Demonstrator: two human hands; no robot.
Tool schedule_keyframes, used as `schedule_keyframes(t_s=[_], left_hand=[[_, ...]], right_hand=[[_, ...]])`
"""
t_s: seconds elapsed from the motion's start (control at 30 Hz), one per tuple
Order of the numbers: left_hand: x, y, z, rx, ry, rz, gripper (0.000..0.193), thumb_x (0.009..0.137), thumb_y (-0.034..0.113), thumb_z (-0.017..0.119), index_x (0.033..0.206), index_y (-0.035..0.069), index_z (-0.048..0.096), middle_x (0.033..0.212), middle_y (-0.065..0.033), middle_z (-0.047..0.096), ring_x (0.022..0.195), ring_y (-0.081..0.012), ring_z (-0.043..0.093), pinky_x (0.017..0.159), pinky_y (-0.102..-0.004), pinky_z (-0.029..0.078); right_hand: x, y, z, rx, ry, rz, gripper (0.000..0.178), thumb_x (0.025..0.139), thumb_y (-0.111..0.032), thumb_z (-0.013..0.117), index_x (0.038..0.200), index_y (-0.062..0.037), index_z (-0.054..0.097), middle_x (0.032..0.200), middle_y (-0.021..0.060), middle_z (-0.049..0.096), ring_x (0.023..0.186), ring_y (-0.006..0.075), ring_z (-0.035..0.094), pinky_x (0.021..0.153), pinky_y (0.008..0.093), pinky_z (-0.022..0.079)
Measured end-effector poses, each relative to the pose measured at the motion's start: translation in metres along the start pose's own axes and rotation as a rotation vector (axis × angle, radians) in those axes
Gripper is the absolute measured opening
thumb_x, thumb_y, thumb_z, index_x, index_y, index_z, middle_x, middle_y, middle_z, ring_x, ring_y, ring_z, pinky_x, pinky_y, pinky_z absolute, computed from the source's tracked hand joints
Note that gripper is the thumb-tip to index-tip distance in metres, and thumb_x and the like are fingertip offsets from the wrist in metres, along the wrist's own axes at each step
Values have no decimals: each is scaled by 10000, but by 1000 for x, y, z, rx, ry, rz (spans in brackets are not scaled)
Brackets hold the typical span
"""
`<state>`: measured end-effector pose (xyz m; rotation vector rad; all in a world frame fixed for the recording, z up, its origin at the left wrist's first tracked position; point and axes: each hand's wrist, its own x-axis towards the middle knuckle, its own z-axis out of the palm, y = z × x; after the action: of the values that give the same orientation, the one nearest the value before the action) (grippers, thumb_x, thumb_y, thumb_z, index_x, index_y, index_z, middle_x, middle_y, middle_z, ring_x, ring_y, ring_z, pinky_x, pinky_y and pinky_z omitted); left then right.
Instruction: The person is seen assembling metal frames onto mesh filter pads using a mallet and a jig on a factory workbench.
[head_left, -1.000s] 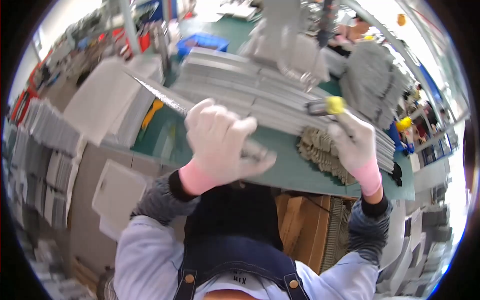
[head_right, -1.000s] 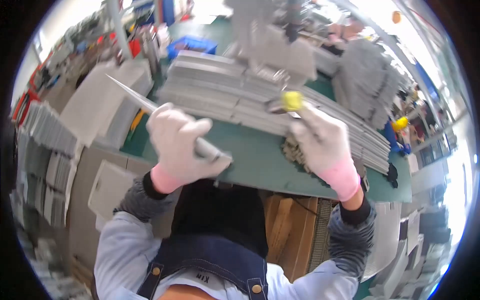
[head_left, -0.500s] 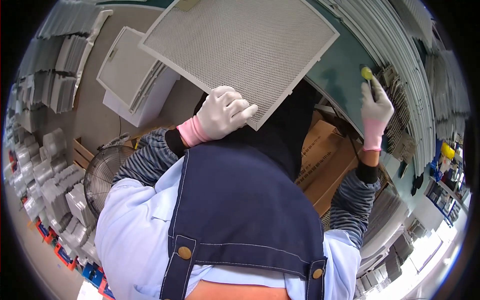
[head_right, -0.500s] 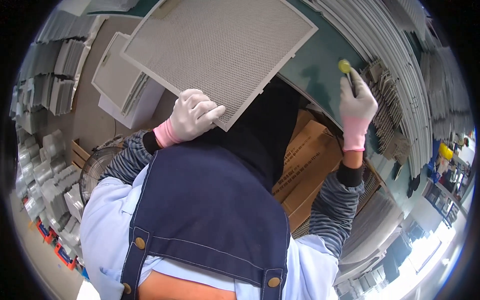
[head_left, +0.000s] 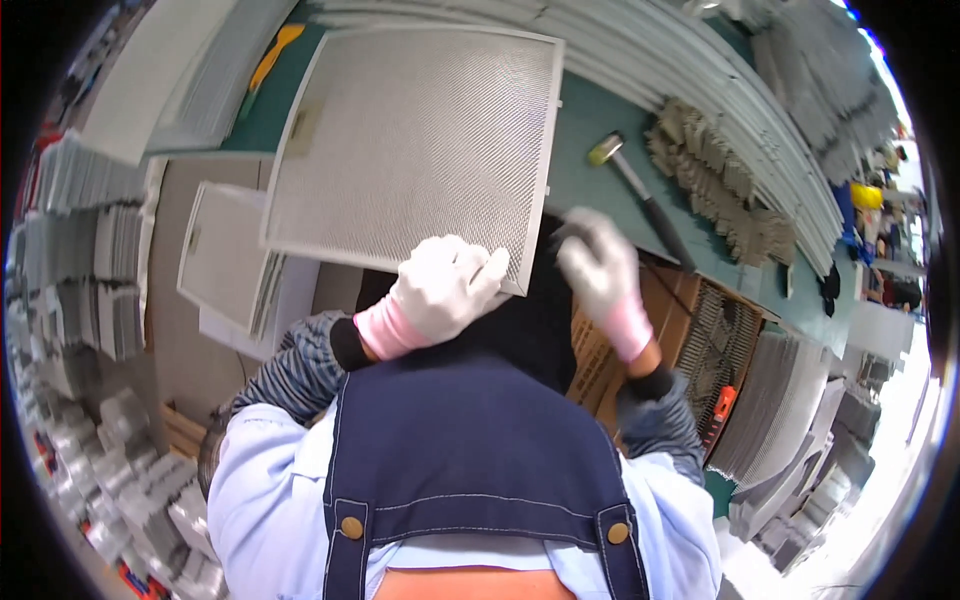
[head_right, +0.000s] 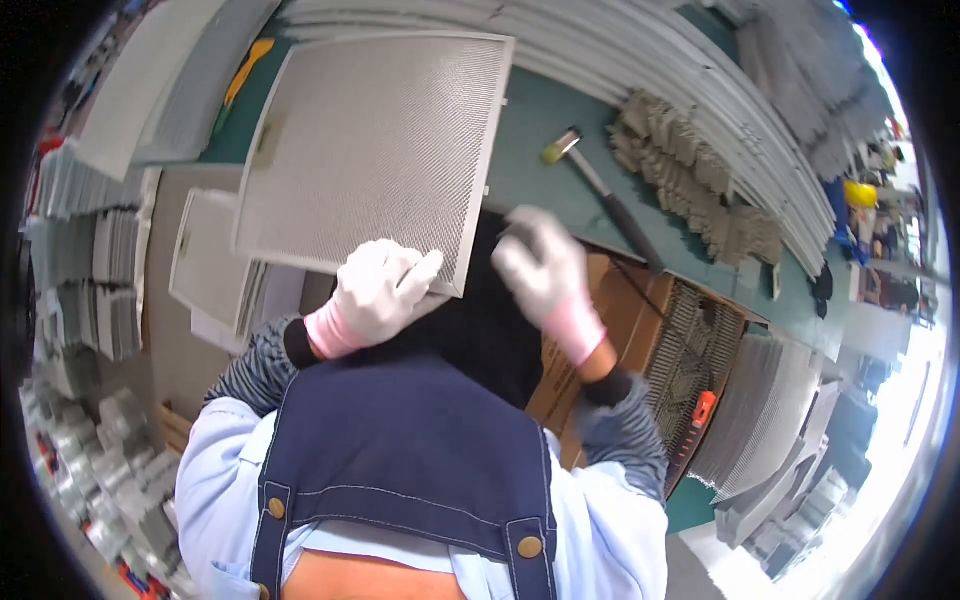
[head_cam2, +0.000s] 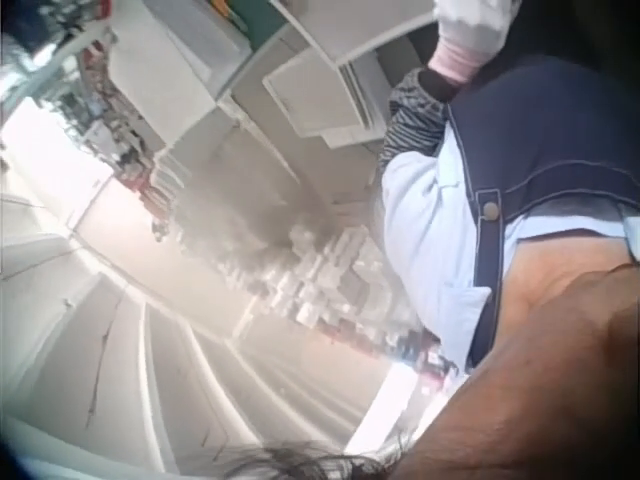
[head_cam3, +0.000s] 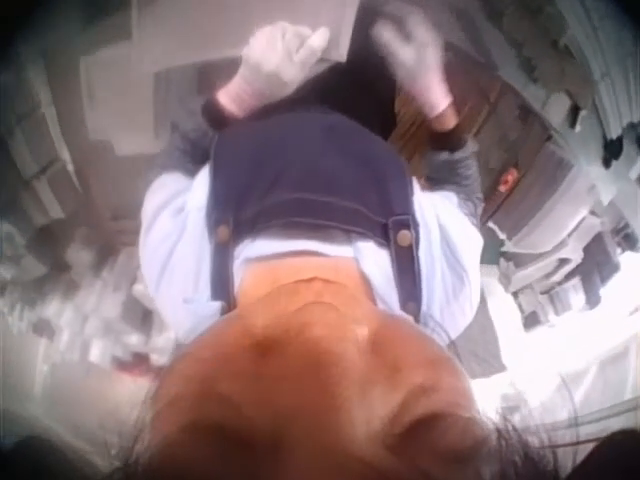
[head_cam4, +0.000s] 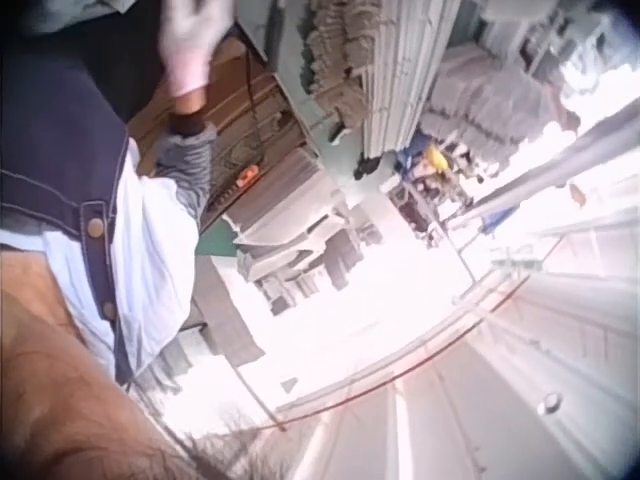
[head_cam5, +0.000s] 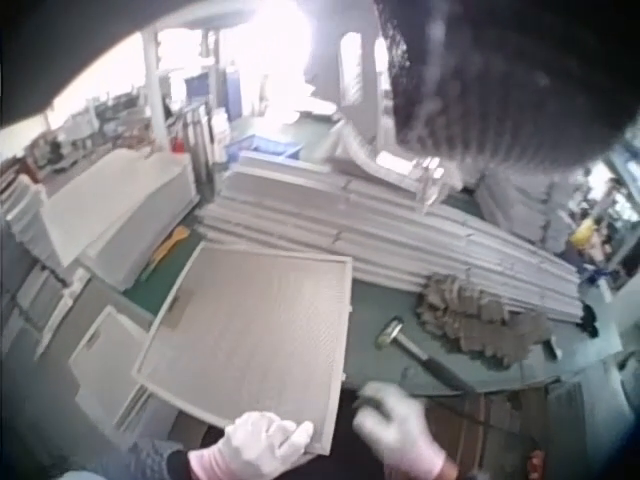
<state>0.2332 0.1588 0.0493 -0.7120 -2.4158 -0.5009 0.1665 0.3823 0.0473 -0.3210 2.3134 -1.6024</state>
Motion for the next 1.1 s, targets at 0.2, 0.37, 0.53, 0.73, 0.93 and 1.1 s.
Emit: schedule_keyframes(t_s=[0.2, 0.37, 0.53, 0.73, 0.93, 1.1], left_hand=[[85, 23, -15, -409, -235, 57, 604, 649, 226, 771, 1203, 66, 589, 999, -94, 601, 907, -260, 619, 822, -392, 510], [173, -3, -87, 238, 200, 556, 593, 694, 498, 717, 1148, 133, 606, 1052, -61, 558, 1042, -271, 563, 989, -539, 358], [228, -18, -126, 272, 262, 442, 617, 646, 407, 761, 1181, 147, 597, 884, -29, 536, 872, -231, 549, 833, -447, 400], [251, -63, -87, 315, 275, 283, 656, 639, 543, 760, 1128, 134, 606, 856, -49, 547, 838, -229, 541, 759, -403, 374], [264, -43, -72, 328, 437, 218, 783, 593, 631, 747, 981, -31, 588, 1019, -124, 548, 1015, -290, 517, 984, -538, 299], [273, -39, -53, 416, 515, 13, 801, 573, 636, 757, 948, -54, 600, 1071, -139, 537, 1046, -290, 507, 1026, -587, 257]], right_hand=[[-34, -40, 15, 598, 214, -18, 346, 881, -87, 589, 1207, 20, 547, 963, 35, 620, 873, 106, 560, 798, 278, 476], [-32, -132, -46, -106, 153, -607, 346, 831, -30, 608, 1173, 18, 595, 869, 146, 651, 727, 160, 604, 709, 299, 503], [23, -218, -82, -79, 48, -612, 282, 860, -80, 619, 1125, 19, 616, 847, 68, 671, 718, 84, 544, 667, 268, 489], [94, -196, -85, 41, 45, -627, 335, 886, -112, 613, 1176, 52, 585, 926, 51, 660, 814, 85, 576, 735, 264, 494], [95, -92, -101, 209, 160, -493, 353, 889, -196, 631, 1154, 32, 585, 989, 83, 660, 912, 146, 611, 795, 296, 500], [86, 33, -59, -1197, 270, -71, 225, 783, -192, 661, 960, -73, 588, 982, 134, 578, 943, 334, 587, 775, 448, 500]])
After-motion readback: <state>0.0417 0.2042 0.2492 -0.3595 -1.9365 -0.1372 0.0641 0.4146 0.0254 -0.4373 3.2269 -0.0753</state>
